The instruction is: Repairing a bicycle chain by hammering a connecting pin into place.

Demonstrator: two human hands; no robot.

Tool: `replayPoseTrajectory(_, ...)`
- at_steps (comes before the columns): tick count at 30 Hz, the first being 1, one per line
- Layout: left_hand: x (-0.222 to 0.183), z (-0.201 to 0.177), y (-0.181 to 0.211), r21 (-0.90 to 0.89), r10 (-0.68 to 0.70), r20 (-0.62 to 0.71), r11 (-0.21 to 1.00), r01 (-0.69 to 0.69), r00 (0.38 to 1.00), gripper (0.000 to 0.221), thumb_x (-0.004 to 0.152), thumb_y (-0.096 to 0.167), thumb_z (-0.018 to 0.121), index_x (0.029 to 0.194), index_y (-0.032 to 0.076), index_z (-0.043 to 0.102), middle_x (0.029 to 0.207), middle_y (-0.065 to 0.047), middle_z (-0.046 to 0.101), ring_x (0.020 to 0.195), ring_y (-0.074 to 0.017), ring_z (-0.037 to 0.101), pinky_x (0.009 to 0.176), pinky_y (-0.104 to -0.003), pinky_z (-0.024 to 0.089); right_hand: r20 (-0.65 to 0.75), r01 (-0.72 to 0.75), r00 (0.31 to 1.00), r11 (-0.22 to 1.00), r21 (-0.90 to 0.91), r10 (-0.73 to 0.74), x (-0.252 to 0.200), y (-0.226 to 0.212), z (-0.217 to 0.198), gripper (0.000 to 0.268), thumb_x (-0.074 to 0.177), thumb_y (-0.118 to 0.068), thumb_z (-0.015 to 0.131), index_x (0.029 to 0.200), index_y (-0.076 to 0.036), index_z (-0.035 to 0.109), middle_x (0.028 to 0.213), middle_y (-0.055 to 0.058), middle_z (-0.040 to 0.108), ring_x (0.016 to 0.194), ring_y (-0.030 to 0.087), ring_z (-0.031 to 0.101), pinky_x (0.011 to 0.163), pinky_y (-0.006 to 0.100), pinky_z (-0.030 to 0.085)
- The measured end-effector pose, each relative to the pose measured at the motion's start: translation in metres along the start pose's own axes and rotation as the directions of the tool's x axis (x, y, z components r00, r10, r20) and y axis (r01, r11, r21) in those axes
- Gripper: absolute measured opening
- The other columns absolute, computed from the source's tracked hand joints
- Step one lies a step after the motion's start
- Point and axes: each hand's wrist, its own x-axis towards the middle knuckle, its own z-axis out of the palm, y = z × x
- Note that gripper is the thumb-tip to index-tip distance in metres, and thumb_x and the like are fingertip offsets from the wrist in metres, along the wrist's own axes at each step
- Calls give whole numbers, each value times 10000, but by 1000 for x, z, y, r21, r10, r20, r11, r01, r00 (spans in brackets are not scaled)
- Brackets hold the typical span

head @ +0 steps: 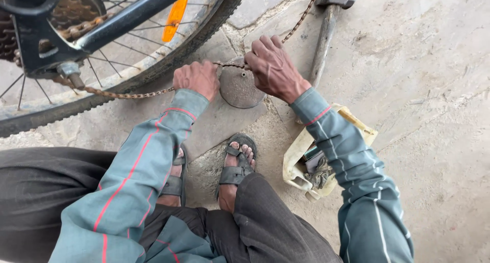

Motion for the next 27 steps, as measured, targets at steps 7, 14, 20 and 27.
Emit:
replayPoseTrajectory(7, 16, -23, 2, -3, -138, 43, 990, 139, 989, 394, 1015, 428, 553, 952, 73, 713, 882, -230, 738, 806, -425, 731, 703, -540, 549, -61, -9, 998, 989, 145, 18, 30, 29, 9, 104, 789, -3, 602, 866, -72, 590, 847, 80, 524, 854, 229, 531, 833, 409, 438)
replayPoseTrajectory(14, 39, -53, 8, -96, -240, -175, 969, 226, 955, 348, 1023, 393, 574, 919, 84, 697, 751, -210, 721, 697, -428, 714, 601, -561, 514, 342, -176, 939, 878, 444, 15, 78, 37, -46, 108, 885, -117, 699, 794, -65, 674, 773, 75, 679, 646, 186, 631, 657, 351, 580)
replayPoseTrajectory(20, 29, -66, 16, -176, -139, -232, 979, 99, 963, 354, 1025, 403, 632, 890, 80, 686, 687, -166, 703, 591, -372, 692, 525, -517, 493, 393, -152, 915, 831, 535, -85, 56, 49, -57, 113, 939, -180, 725, 913, -78, 767, 890, 71, 737, 713, 159, 698, 688, 330, 626)
replayPoseTrajectory(27, 6, -45, 2, -76, 127, -443, 981, -178, 887, 242, 992, 338, 704, 876, 126, 685, 732, -99, 714, 568, -297, 675, 511, -434, 492, 452, -101, 892, 963, 251, -24, 31, 18, -43, 215, 1007, -123, 598, 881, -65, 762, 837, 62, 560, 818, 201, 574, 807, 364, 547)
